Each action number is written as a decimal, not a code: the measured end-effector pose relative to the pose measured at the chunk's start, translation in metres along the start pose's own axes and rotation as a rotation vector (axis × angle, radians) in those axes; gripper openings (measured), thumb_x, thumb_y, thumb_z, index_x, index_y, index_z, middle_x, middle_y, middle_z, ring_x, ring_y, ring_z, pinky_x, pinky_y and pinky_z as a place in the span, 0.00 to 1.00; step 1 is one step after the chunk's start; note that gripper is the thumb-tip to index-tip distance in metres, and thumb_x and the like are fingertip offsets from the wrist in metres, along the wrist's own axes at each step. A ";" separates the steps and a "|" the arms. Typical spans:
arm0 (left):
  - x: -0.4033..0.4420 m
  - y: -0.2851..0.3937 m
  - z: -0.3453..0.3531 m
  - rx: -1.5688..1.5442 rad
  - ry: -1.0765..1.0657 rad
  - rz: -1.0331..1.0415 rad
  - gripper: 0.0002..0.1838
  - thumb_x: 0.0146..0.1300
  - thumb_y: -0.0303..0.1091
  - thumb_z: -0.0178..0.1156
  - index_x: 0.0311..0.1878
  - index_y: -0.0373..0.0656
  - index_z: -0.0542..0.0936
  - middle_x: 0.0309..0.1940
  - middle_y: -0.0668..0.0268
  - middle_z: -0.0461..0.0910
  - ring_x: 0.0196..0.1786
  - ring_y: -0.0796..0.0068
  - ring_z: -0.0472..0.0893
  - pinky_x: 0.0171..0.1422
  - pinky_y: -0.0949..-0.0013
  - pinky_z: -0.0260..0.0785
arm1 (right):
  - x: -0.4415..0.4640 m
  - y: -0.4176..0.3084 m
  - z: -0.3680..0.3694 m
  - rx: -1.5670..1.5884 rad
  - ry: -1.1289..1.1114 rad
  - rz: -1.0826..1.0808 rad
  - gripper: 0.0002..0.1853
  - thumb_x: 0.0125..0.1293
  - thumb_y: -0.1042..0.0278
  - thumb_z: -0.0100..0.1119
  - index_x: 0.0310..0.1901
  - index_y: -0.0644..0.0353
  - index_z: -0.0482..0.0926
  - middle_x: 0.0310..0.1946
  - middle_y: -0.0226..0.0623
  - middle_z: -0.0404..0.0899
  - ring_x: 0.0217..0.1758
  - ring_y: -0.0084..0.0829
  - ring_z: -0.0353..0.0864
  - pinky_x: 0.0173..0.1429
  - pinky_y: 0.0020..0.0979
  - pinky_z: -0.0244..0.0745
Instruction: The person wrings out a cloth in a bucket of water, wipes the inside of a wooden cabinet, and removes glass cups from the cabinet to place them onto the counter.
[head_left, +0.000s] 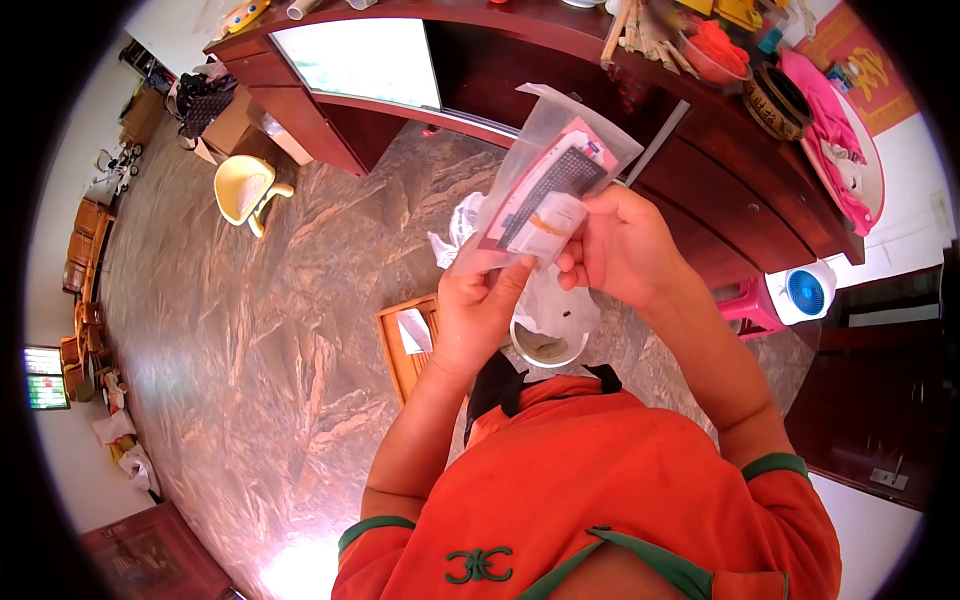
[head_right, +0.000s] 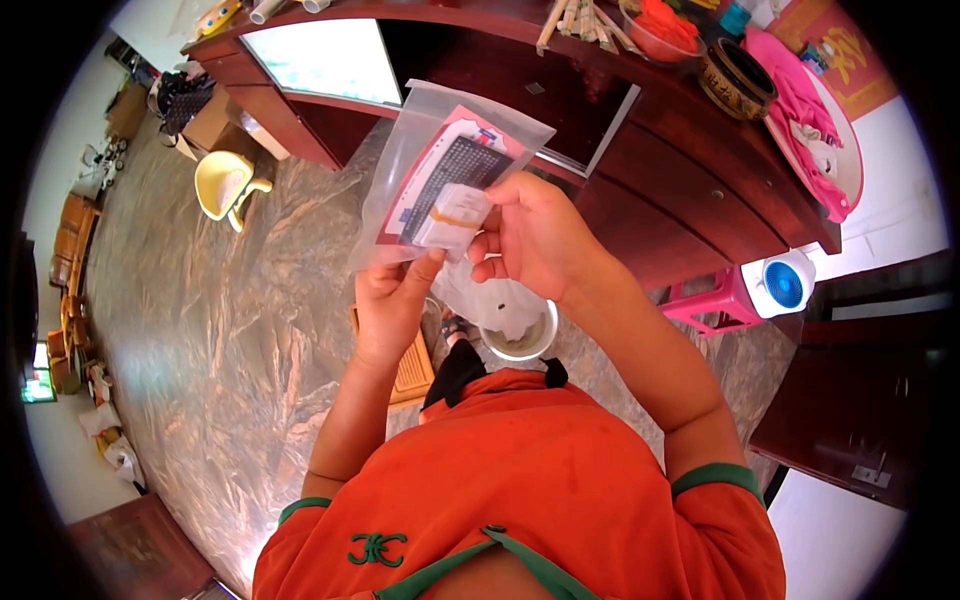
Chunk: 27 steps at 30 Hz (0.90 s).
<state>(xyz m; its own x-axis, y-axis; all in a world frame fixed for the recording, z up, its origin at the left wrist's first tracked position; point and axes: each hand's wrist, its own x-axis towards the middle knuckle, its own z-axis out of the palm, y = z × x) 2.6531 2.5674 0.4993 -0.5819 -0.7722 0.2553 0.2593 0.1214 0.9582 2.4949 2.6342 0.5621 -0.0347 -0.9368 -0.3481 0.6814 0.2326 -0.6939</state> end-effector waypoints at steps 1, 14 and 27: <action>0.000 -0.001 -0.002 0.053 -0.021 0.030 0.06 0.60 0.29 0.57 0.38 0.38 0.77 0.35 0.69 0.76 0.36 0.81 0.73 0.40 0.78 0.65 | 0.001 0.001 -0.003 0.007 -0.022 -0.003 0.17 0.56 0.58 0.44 0.40 0.61 0.73 0.31 0.35 0.75 0.26 0.24 0.72 0.31 0.31 0.72; 0.000 0.009 -0.002 -0.184 -0.026 -0.292 0.12 0.60 0.26 0.54 0.46 0.34 0.74 0.38 0.66 0.77 0.40 0.81 0.74 0.47 0.76 0.65 | -0.001 0.010 0.003 -0.087 0.083 -0.207 0.09 0.63 0.67 0.47 0.38 0.65 0.72 0.30 0.35 0.74 0.24 0.23 0.73 0.31 0.27 0.72; 0.003 0.000 0.001 -0.201 -0.034 -0.297 0.16 0.60 0.36 0.59 0.47 0.37 0.75 0.39 0.69 0.77 0.41 0.84 0.72 0.46 0.77 0.64 | -0.003 0.017 -0.010 -0.364 0.157 -0.308 0.10 0.62 0.68 0.53 0.39 0.66 0.76 0.25 0.32 0.75 0.22 0.20 0.72 0.29 0.21 0.70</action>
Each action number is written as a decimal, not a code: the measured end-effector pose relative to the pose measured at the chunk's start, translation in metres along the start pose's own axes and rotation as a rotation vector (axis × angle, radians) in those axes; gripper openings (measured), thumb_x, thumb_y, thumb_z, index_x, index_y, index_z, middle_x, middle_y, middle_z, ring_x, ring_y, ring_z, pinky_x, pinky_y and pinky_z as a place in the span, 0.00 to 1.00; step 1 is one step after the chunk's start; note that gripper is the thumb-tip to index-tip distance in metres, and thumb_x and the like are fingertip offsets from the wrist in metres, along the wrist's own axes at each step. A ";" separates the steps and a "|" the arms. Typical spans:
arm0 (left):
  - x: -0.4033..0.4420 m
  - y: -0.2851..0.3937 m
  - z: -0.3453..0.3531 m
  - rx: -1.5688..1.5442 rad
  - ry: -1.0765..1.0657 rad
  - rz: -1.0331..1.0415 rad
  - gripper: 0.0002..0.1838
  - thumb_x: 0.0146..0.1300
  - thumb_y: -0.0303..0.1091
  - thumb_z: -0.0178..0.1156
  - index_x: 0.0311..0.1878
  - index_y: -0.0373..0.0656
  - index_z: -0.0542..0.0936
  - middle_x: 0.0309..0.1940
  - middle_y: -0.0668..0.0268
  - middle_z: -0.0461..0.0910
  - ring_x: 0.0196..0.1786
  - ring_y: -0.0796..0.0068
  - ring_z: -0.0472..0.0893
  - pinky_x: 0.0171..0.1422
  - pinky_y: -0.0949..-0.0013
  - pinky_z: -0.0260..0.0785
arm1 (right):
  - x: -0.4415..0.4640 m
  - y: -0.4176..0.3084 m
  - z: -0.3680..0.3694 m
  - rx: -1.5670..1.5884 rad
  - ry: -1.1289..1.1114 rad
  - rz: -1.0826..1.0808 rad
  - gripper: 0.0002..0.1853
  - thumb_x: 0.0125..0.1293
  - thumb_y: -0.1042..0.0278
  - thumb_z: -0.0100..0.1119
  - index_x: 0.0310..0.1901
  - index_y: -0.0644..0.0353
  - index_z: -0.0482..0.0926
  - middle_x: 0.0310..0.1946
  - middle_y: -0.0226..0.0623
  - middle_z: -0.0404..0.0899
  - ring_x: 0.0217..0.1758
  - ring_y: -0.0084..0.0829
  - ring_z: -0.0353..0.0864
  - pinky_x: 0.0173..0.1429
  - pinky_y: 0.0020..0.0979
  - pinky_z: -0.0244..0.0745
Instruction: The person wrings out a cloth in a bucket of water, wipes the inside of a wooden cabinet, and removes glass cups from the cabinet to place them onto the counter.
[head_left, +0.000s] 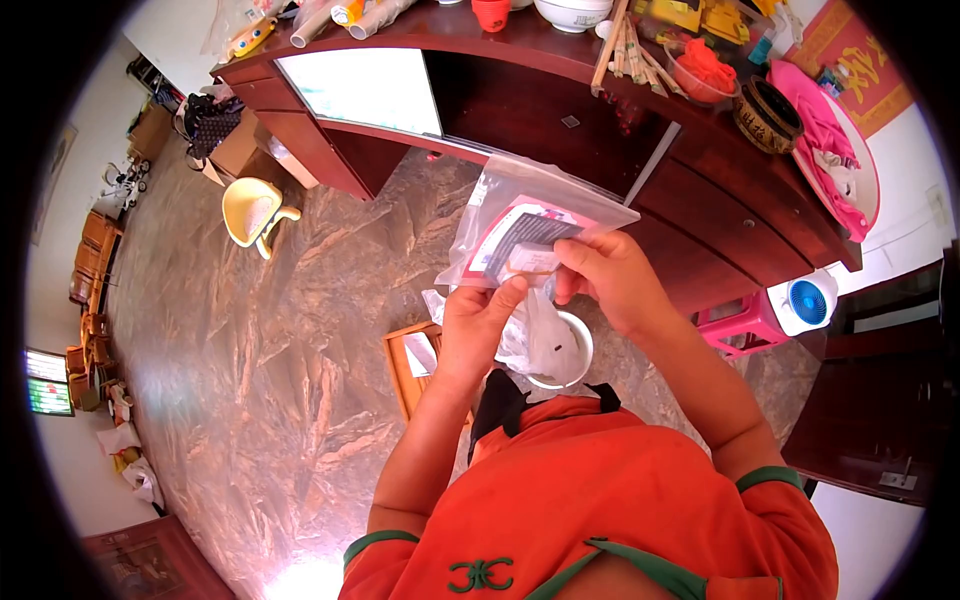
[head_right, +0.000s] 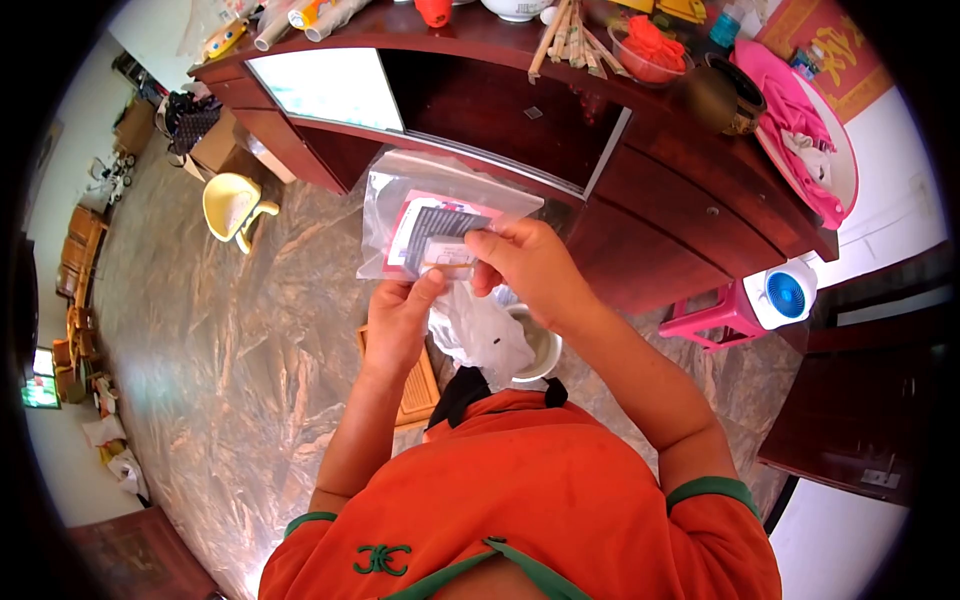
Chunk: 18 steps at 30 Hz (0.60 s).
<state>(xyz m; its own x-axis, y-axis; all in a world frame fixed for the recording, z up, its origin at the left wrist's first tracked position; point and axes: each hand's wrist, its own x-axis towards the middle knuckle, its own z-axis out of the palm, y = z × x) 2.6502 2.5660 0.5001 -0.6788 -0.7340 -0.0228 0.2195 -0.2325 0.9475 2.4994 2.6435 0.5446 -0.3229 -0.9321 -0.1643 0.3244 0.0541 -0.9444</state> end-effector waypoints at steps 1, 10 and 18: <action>0.000 -0.001 0.000 -0.003 0.005 0.018 0.16 0.59 0.37 0.59 0.47 0.37 0.76 0.39 0.69 0.77 0.40 0.84 0.72 0.45 0.77 0.64 | -0.002 -0.004 0.000 -0.089 -0.002 -0.049 0.10 0.62 0.68 0.53 0.40 0.66 0.76 0.26 0.31 0.75 0.22 0.19 0.71 0.29 0.21 0.69; -0.001 -0.007 -0.013 0.079 0.015 0.017 0.15 0.59 0.36 0.60 0.46 0.36 0.76 0.37 0.71 0.78 0.39 0.85 0.72 0.45 0.78 0.64 | -0.006 -0.022 -0.001 0.024 0.025 -0.254 0.13 0.62 0.67 0.53 0.46 0.62 0.77 0.30 0.29 0.76 0.20 0.17 0.69 0.26 0.18 0.66; -0.004 -0.007 -0.016 0.103 -0.045 -0.021 0.16 0.59 0.38 0.60 0.45 0.37 0.77 0.37 0.72 0.77 0.39 0.86 0.72 0.45 0.79 0.64 | 0.001 -0.030 -0.008 -0.139 0.143 -0.279 0.13 0.64 0.64 0.51 0.42 0.66 0.77 0.26 0.32 0.75 0.17 0.16 0.67 0.24 0.19 0.66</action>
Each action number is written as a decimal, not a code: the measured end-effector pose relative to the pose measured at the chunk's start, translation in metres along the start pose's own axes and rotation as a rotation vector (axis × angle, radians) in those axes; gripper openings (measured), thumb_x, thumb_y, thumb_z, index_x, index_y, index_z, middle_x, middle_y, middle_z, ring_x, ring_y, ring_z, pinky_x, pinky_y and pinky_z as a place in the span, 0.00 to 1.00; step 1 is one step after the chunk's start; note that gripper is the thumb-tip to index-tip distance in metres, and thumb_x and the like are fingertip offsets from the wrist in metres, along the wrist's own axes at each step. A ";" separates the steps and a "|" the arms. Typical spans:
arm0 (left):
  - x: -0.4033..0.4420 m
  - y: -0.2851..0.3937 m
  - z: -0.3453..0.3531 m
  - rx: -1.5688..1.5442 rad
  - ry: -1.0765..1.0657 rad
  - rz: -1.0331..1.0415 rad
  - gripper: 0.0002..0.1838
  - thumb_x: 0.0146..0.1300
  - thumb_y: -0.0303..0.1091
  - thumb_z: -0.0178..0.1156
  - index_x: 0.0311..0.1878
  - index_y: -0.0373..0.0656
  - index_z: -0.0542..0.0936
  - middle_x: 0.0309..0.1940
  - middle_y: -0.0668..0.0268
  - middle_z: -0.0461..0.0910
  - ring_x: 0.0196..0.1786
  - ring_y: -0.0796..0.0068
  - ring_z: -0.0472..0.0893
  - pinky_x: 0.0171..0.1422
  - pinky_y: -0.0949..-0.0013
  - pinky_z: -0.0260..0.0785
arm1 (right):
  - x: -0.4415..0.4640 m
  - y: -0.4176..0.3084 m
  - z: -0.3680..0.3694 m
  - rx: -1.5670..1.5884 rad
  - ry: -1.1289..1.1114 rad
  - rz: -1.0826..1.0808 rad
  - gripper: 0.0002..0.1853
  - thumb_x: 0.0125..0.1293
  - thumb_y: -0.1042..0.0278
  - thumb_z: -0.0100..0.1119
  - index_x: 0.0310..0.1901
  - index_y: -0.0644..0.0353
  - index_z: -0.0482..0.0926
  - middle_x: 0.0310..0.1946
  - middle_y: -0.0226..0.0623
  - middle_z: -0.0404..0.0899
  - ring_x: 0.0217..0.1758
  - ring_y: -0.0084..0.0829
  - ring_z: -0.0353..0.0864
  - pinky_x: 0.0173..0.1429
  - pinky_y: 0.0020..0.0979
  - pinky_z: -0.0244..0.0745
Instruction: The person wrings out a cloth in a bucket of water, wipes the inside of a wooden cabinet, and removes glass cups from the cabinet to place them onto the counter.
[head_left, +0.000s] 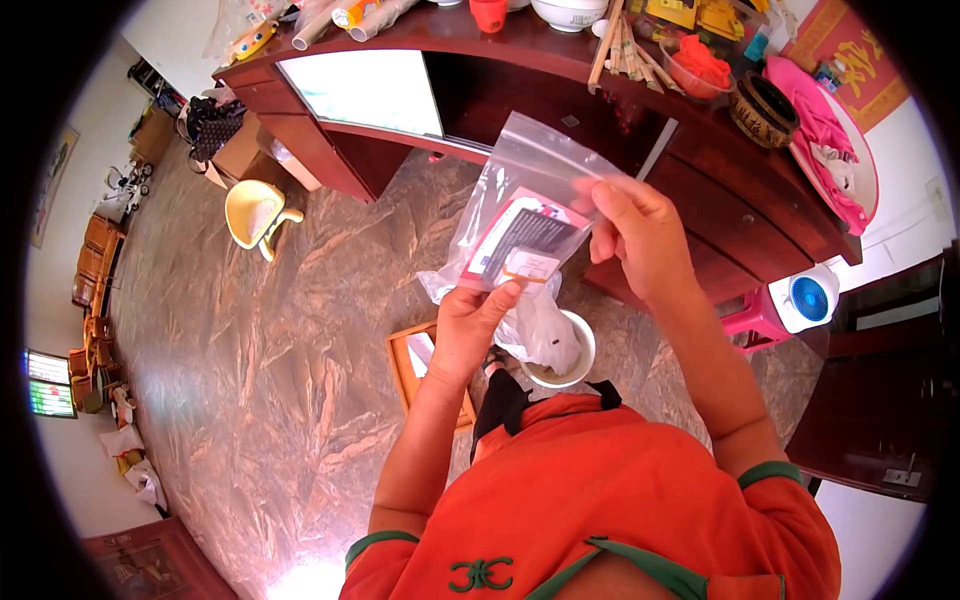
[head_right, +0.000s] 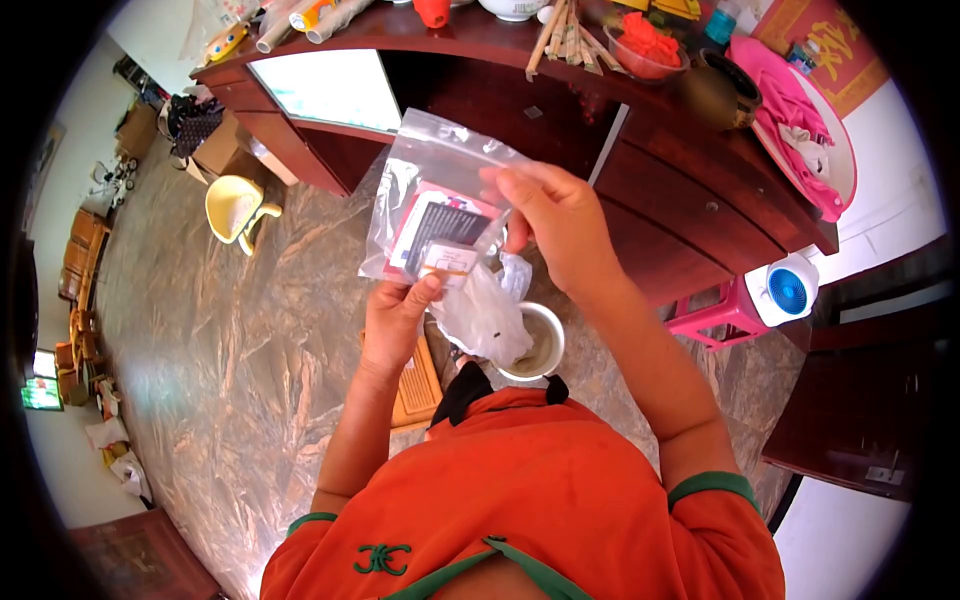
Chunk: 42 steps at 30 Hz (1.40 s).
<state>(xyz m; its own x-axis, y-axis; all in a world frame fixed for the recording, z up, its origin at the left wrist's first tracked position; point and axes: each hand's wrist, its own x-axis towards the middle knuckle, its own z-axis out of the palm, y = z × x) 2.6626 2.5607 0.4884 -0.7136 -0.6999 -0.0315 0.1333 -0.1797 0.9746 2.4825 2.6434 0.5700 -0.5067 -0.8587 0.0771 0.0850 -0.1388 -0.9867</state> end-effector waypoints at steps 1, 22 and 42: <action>-0.001 0.002 0.000 0.014 -0.014 -0.004 0.16 0.59 0.38 0.60 0.45 0.37 0.77 0.36 0.73 0.77 0.39 0.86 0.71 0.45 0.79 0.64 | 0.003 0.002 0.000 0.014 0.025 -0.011 0.14 0.64 0.64 0.50 0.41 0.67 0.76 0.24 0.32 0.74 0.17 0.16 0.66 0.24 0.20 0.66; 0.000 0.012 0.009 0.131 -0.070 -0.061 0.15 0.59 0.38 0.60 0.44 0.36 0.78 0.34 0.73 0.77 0.36 0.87 0.71 0.42 0.80 0.64 | 0.022 0.007 -0.010 0.196 0.153 -0.014 0.12 0.64 0.64 0.50 0.35 0.66 0.76 0.25 0.30 0.72 0.16 0.15 0.61 0.24 0.22 0.64; 0.011 -0.007 0.020 0.350 0.117 0.358 0.11 0.55 0.31 0.62 0.41 0.36 0.77 0.35 0.63 0.74 0.36 0.72 0.74 0.40 0.74 0.66 | 0.022 0.004 -0.028 0.460 -0.134 -0.112 0.07 0.65 0.67 0.48 0.39 0.60 0.74 0.30 0.29 0.73 0.23 0.19 0.67 0.31 0.26 0.68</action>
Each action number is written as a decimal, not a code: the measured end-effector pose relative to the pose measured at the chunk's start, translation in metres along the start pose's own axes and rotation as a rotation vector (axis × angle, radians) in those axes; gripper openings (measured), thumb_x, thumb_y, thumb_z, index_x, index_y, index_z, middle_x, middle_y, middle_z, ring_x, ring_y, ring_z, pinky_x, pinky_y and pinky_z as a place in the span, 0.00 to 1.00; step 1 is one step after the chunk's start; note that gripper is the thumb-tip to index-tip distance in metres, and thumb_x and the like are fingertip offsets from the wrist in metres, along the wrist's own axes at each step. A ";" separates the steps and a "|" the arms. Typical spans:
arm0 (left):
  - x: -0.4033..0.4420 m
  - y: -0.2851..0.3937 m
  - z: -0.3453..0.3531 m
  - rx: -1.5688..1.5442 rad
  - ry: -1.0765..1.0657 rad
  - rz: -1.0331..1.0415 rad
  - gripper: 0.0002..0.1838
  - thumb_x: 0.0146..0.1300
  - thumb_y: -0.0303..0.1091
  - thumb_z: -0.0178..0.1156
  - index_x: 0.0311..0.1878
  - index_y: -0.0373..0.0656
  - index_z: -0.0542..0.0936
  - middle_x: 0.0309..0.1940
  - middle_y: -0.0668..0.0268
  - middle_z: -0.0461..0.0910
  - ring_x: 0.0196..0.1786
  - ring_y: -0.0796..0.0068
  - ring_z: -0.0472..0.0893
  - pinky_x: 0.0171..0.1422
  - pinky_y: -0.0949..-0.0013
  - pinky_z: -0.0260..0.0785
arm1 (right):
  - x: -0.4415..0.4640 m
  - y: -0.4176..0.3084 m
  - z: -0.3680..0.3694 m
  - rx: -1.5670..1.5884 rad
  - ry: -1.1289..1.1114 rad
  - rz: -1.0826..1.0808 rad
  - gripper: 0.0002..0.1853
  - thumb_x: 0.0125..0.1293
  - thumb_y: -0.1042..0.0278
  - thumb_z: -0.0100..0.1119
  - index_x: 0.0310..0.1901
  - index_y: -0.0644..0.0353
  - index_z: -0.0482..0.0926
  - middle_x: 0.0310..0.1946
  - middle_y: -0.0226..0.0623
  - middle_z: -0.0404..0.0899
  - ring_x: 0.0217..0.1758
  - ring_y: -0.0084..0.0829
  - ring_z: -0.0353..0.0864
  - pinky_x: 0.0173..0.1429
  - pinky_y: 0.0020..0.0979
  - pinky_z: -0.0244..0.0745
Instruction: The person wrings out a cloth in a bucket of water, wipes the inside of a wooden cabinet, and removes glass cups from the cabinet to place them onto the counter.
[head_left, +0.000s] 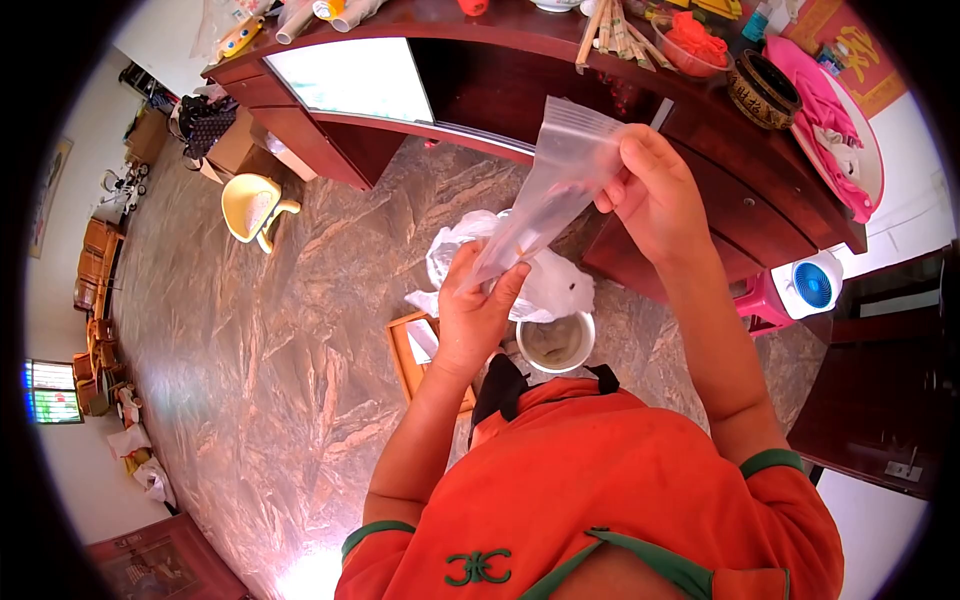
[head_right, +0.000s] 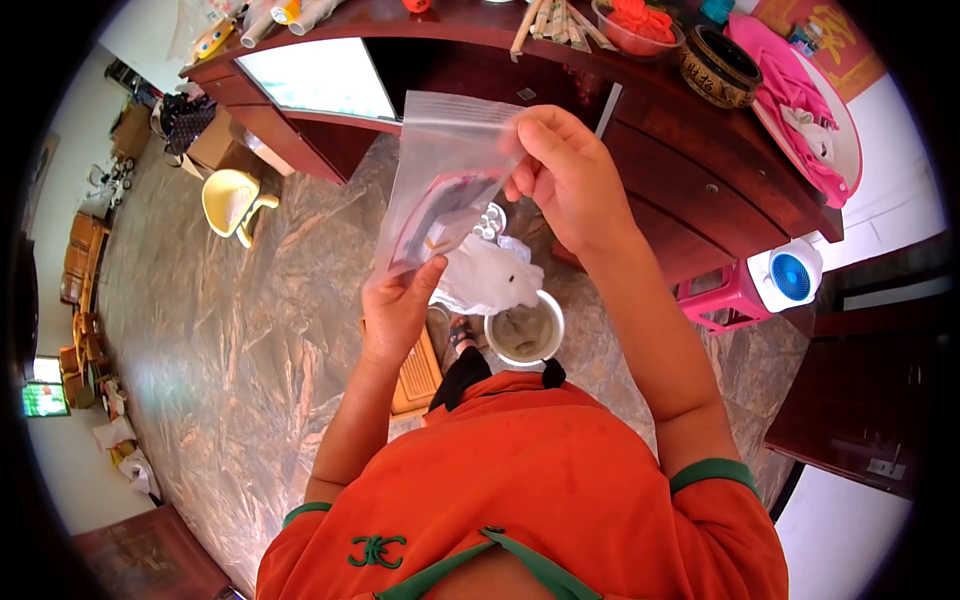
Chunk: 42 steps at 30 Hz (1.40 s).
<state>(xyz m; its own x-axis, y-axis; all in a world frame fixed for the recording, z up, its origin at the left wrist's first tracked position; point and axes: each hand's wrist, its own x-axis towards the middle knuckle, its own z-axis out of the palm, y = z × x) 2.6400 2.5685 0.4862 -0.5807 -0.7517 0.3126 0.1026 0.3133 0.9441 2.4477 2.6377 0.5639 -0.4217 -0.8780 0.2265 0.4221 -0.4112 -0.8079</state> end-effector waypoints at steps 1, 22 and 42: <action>0.001 0.003 0.000 0.032 0.000 0.033 0.12 0.55 0.30 0.62 0.42 0.37 0.77 0.36 0.63 0.74 0.37 0.71 0.74 0.40 0.73 0.66 | -0.001 -0.001 0.000 0.005 -0.030 -0.006 0.07 0.65 0.67 0.48 0.39 0.60 0.73 0.30 0.29 0.73 0.24 0.19 0.68 0.32 0.26 0.68; 0.017 -0.002 0.000 0.797 0.183 0.754 0.23 0.41 0.19 0.60 0.46 0.40 0.78 0.35 0.63 0.75 0.34 0.66 0.73 0.36 0.67 0.67 | -0.057 0.017 0.016 0.054 0.177 0.257 0.20 0.68 0.61 0.39 0.56 0.67 0.63 0.52 0.41 0.70 0.55 0.34 0.71 0.59 0.37 0.66; 0.018 0.009 0.013 -0.600 0.010 -0.404 0.12 0.58 0.31 0.59 0.43 0.36 0.76 0.33 0.68 0.78 0.36 0.82 0.74 0.46 0.77 0.65 | -0.036 0.013 -0.022 0.254 0.106 0.352 0.22 0.68 0.56 0.35 0.55 0.62 0.66 0.52 0.39 0.72 0.55 0.36 0.72 0.57 0.42 0.67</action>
<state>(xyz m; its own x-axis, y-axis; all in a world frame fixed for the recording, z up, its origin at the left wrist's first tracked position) 2.6197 2.5654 0.4991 -0.6599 -0.7476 -0.0743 0.3088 -0.3600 0.8804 2.4505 2.6698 0.5334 -0.2911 -0.9508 -0.1062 0.7331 -0.1504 -0.6633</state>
